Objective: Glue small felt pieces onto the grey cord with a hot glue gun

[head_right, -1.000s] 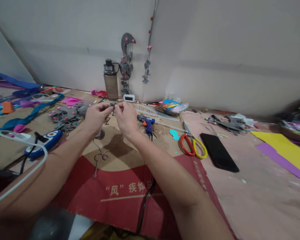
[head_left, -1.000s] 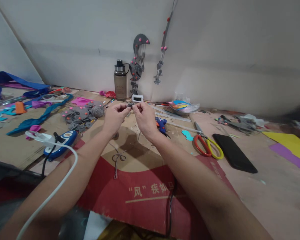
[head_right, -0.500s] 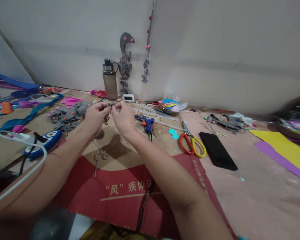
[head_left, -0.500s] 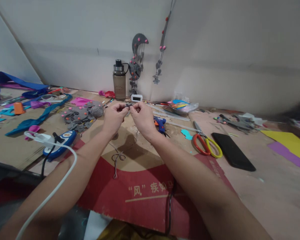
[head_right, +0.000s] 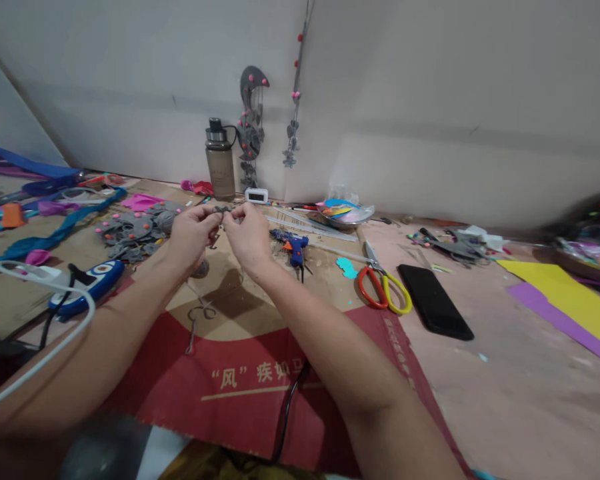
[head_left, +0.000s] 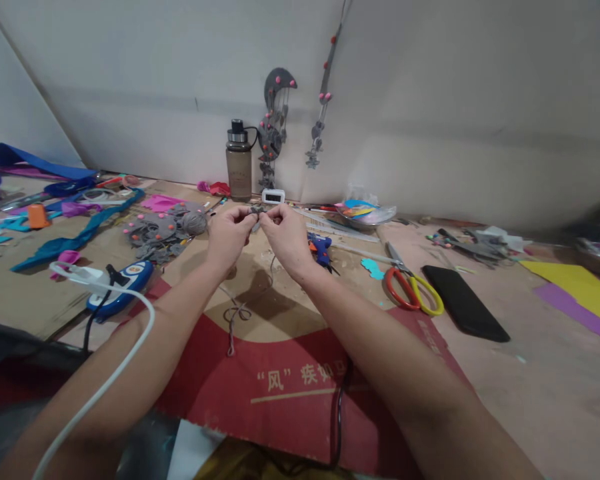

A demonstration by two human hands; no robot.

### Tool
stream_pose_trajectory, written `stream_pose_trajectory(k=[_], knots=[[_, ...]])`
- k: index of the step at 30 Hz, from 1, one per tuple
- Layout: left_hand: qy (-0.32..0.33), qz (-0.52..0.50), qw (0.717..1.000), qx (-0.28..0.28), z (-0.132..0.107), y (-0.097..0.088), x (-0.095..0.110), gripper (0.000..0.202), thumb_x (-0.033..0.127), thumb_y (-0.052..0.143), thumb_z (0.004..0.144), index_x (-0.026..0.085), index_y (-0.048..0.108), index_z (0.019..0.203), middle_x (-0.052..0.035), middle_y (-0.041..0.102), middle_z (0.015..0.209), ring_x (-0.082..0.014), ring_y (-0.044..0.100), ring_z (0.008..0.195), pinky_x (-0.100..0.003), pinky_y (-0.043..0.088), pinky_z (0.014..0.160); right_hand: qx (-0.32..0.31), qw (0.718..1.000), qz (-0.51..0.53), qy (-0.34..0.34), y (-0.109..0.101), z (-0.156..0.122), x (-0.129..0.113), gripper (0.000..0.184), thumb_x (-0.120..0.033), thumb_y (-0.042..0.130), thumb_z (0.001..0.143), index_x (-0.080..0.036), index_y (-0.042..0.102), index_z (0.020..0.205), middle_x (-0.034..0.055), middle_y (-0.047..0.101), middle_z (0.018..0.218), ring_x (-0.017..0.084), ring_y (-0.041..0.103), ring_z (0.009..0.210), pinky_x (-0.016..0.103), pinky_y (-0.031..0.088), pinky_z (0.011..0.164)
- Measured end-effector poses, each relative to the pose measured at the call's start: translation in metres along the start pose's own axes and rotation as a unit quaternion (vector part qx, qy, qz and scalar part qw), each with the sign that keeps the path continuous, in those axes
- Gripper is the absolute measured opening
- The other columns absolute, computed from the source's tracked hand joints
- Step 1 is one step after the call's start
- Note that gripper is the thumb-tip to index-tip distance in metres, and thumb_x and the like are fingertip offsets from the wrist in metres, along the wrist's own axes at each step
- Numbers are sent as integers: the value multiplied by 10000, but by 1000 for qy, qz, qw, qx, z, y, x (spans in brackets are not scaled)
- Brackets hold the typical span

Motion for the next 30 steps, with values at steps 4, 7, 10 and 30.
stream_pose_trajectory(k=[4,7,10,30], knots=[[-9,-58,998,-8,0,1,-1,144,316,596,694,180,551,687,58,391,476,-59,318,388,-203,215,370,-1,1000,1,3,-1,1,0,124,-276,545,753,-192,509,668,-32,507,641,107,425,592,261,341,603],[-26,-96,995,-23,1,1,-2,144,305,605,683,181,532,677,64,375,467,-54,300,379,-197,185,359,5,1000,7,-4,-1,1,0,133,-287,555,752,-194,489,683,-34,492,645,104,417,590,258,334,595],[-38,-108,993,-26,2,1,-2,140,299,605,680,182,529,686,67,372,465,-50,295,375,-191,178,356,12,1000,15,3,-1,1,1,132,-288,572,742,-199,474,750,-49,459,637,99,404,579,250,324,577],[-73,-53,993,-77,5,-1,-5,220,345,661,641,154,552,636,44,436,470,-50,363,380,-184,205,357,-49,996,78,21,1,6,26,113,-281,538,726,-170,538,705,-44,493,613,87,405,554,227,329,552]])
Point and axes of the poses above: each hand's wrist, its own z-axis towards the middle knuckle, its own y-axis out of the palm, x = y × z, the point moved 2 cm from there along z, towards the middle knuckle
